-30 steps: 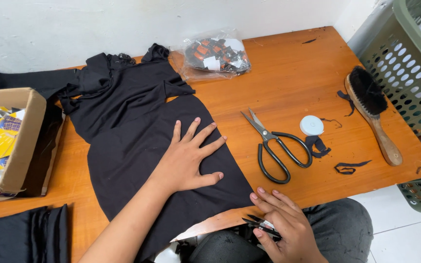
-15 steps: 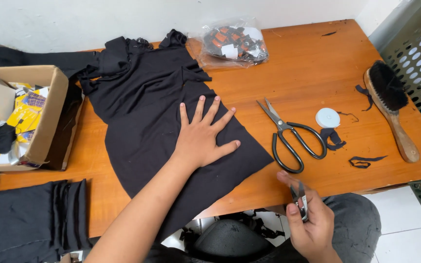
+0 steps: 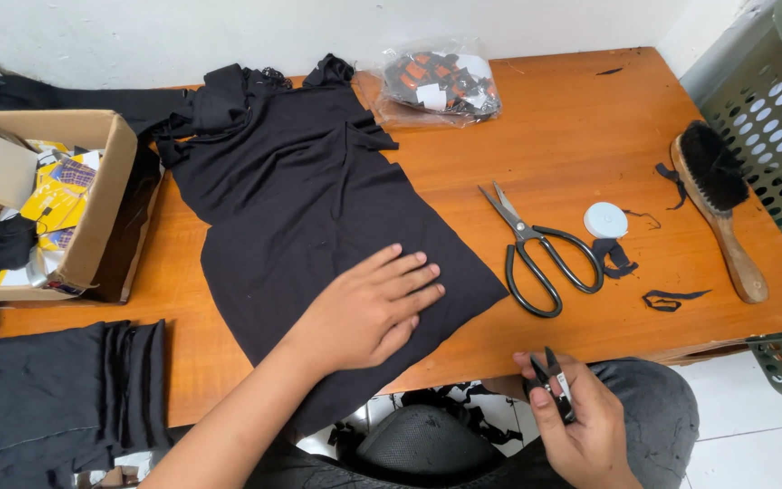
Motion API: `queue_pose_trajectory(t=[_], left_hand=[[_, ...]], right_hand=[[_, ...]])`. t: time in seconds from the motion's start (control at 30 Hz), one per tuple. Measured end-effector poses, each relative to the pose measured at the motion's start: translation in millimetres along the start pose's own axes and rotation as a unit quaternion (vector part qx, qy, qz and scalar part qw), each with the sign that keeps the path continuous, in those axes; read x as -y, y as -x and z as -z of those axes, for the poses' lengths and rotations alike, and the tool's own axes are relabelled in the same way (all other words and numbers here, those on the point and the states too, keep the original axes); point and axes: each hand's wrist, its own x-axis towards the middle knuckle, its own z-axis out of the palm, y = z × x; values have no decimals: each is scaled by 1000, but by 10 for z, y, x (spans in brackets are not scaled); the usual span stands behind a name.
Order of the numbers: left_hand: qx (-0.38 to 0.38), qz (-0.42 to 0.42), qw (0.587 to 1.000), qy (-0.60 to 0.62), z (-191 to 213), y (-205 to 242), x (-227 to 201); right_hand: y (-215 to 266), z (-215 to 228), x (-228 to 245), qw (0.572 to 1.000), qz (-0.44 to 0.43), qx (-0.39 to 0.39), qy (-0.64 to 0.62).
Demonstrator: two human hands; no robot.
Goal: The person cuts a piece of black fabric using scissors and a small knife on a wooden table. They trim the edges of the fabric, fold it, and place it on a stack of similar fabric pieces.
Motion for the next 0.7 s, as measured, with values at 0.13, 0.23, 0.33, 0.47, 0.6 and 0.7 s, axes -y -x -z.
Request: queue_pose_trajectory(t=[0.13,0.23,0.33,0.47,0.6,0.7], left_hand=[[172,91,981,10,-13,172,-38],[172,73,982,21,58,201,-69],[183,43,981,43,127,243,-65],[172,-56,983,20,321,278,-22],[139,-116,961,-207,501,455,-87],[-28,75,962,-260,566,542,-286]], right_hand=[[-17,-21,-43,993,-116,-11,-6],[-83,70,-92,993,-94,3,69],[-158,250,-197,989,-21,18,147],[-298,416,-140,986,30,28,164],[-306,378,-326,980,-17,60,187],[-586,235,-190,987,16,122,106]])
